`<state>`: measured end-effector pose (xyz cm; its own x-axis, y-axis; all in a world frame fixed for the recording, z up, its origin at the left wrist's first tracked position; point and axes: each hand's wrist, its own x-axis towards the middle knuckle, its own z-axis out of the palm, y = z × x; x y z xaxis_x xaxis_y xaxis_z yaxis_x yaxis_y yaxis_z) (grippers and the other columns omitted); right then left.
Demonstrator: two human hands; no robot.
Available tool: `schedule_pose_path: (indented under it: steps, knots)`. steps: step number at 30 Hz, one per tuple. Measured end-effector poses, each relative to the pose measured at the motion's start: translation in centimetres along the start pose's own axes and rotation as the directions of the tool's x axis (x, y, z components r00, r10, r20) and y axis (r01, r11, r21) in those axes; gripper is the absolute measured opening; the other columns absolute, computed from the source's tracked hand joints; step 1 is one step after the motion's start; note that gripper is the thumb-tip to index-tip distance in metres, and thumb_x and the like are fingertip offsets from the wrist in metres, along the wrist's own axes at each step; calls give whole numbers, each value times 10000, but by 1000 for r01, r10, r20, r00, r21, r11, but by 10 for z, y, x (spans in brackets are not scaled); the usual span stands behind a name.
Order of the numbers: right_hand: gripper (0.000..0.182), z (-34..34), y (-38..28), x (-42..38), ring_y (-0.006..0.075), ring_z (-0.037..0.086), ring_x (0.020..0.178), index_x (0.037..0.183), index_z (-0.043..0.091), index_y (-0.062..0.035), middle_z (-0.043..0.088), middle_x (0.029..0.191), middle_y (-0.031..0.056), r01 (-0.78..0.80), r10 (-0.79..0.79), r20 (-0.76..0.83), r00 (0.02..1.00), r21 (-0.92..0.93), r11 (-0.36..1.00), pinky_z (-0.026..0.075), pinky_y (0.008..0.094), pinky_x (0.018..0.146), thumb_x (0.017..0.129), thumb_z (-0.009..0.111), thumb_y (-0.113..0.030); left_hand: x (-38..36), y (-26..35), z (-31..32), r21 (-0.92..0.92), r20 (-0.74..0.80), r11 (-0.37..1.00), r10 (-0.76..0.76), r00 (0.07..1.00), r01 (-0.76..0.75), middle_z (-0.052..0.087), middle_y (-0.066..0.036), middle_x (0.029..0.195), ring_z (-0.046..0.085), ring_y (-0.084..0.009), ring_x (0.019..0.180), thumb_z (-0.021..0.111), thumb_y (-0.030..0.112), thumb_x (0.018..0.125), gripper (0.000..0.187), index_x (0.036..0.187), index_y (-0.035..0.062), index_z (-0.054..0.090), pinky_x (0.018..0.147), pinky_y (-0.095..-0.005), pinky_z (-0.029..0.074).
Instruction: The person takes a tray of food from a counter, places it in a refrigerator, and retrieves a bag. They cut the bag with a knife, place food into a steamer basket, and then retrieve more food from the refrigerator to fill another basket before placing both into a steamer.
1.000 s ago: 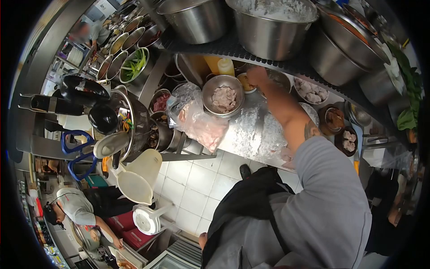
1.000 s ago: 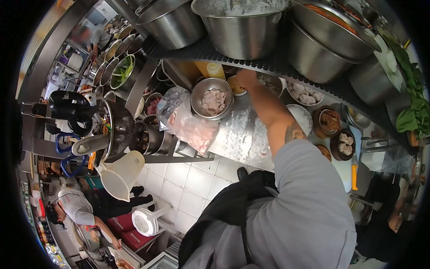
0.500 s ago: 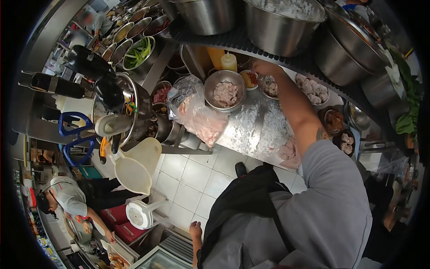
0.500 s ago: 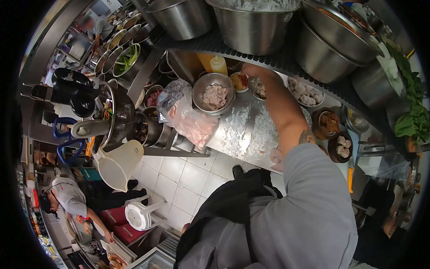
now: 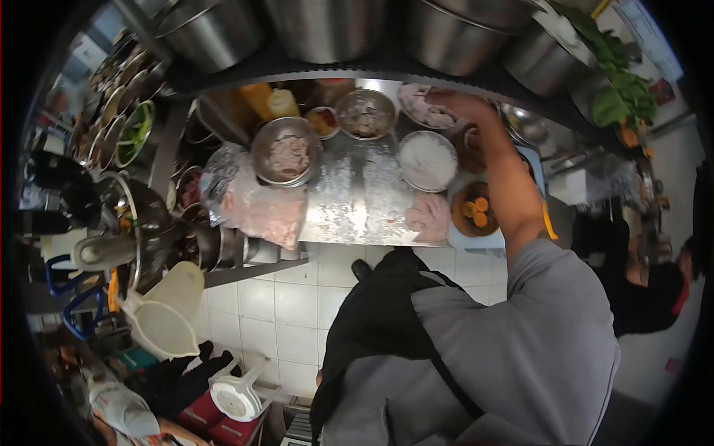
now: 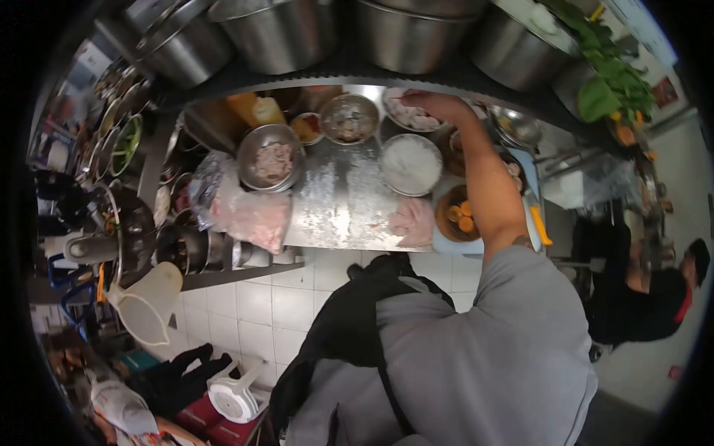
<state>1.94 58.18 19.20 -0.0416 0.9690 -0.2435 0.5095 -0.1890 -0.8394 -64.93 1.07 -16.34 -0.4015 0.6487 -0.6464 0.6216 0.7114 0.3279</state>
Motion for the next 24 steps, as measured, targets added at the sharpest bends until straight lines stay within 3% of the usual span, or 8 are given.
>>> schedule_pose_path:
  steps: [2,6,9,11,16,19,21,24]
  knots:
    - [307,-22,8,-48,123,604,849,1000,708,-53,692,897,21,8,-62,-249,967,-210,978,468,295,766,897,672,-340,19,2,-2,24,33,998,58,998,-59,703,-244,1020,675,-374,958,646,280,841,415,1098,-44,681,859,-424,518]
    - [264,-63,70,-81,180,650,675,876,725,-10,704,744,99,-157,103,-191,976,-295,943,508,355,659,822,718,-268,59,11,-19,46,71,981,183,981,-186,704,-243,1010,677,-372,944,647,276,842,407,1090,-45,682,850,-424,519]
    - [249,-71,102,-87,212,661,689,892,727,-15,693,751,138,-211,82,-253,964,-541,814,514,355,675,797,718,-245,64,45,-45,41,24,992,115,993,-116,706,-245,973,681,-353,906,651,250,849,373,1065,-53,682,819,-417,522]
    - [231,-70,108,-92,270,679,751,891,727,-26,697,803,173,-171,-6,-300,954,-560,811,519,378,723,771,728,-223,64,60,-53,-88,-151,989,106,983,-120,706,-244,969,681,-344,898,655,237,850,365,1065,-57,681,818,-413,521]
    - [201,-73,87,-101,340,674,841,889,726,-41,698,893,193,-186,23,-252,967,-650,737,518,420,789,789,702,-214,73,71,-64,-193,-151,977,63,987,-92,703,-232,1032,680,-338,946,664,211,857,367,1112,-52,666,838,-394,525]
    - [181,-54,62,-77,356,662,865,887,724,-49,685,889,197,-84,-234,-340,911,-708,701,517,439,797,807,672,-203,54,79,-69,-92,-92,987,121,988,-129,704,-230,1031,680,-335,953,676,231,856,377,1112,-46,669,843,-395,526]
    - [131,2,35,-44,361,649,855,830,702,-42,672,842,181,126,-399,-346,849,-601,790,507,455,770,801,651,-159,46,72,-60,-112,-36,993,33,999,-37,705,-230,1040,676,-337,996,675,273,857,402,1117,-34,674,876,-404,519]
    - [139,90,1,35,358,642,867,823,697,-49,671,855,159,528,-661,-63,748,-548,649,501,459,775,814,640,-176,40,59,-51,23,113,1000,-9,994,7,693,-245,1082,664,-355,1035,664,308,853,447,1121,-50,671,908,-406,510]
